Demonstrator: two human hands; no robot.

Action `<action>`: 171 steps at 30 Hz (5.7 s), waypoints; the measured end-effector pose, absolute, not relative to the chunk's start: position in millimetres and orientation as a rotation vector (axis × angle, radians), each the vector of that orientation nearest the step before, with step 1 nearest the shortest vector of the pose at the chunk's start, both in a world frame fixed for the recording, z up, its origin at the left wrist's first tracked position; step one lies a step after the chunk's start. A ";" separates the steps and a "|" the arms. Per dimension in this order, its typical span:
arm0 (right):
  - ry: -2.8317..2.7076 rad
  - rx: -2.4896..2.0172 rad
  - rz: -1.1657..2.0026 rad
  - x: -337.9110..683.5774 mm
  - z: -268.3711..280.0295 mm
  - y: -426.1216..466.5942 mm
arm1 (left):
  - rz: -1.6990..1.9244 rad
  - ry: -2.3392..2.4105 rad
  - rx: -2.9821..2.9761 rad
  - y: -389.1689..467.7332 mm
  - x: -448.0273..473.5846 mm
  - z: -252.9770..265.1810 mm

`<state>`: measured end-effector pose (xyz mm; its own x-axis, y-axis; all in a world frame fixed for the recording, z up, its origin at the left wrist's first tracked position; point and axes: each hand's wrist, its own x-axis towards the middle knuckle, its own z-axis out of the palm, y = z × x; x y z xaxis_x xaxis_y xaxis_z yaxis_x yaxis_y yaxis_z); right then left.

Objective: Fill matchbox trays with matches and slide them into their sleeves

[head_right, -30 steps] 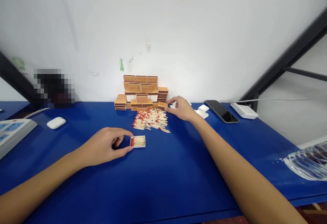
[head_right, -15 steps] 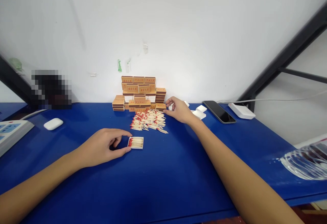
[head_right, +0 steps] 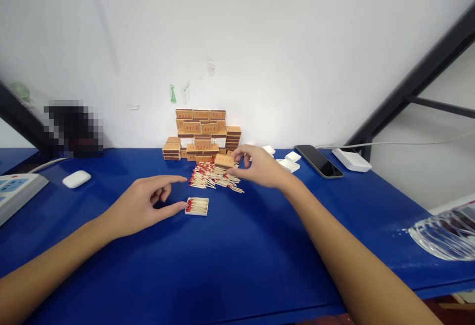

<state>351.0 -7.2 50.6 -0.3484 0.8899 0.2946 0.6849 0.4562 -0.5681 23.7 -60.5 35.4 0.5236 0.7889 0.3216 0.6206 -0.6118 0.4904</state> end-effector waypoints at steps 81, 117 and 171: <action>-2.062 -1.061 0.985 317.3 58.4 -56.3 | 0.714 1.081 1.614 -34.6 10.0 32.4; -1.955 -1.072 0.874 278.9 26.4 -71.7 | 0.880 1.078 1.520 -62.6 35.3 37.0; -2.108 -1.177 0.357 288.8 22.2 -62.6 | 1.115 1.559 1.949 -3.0 -24.1 58.2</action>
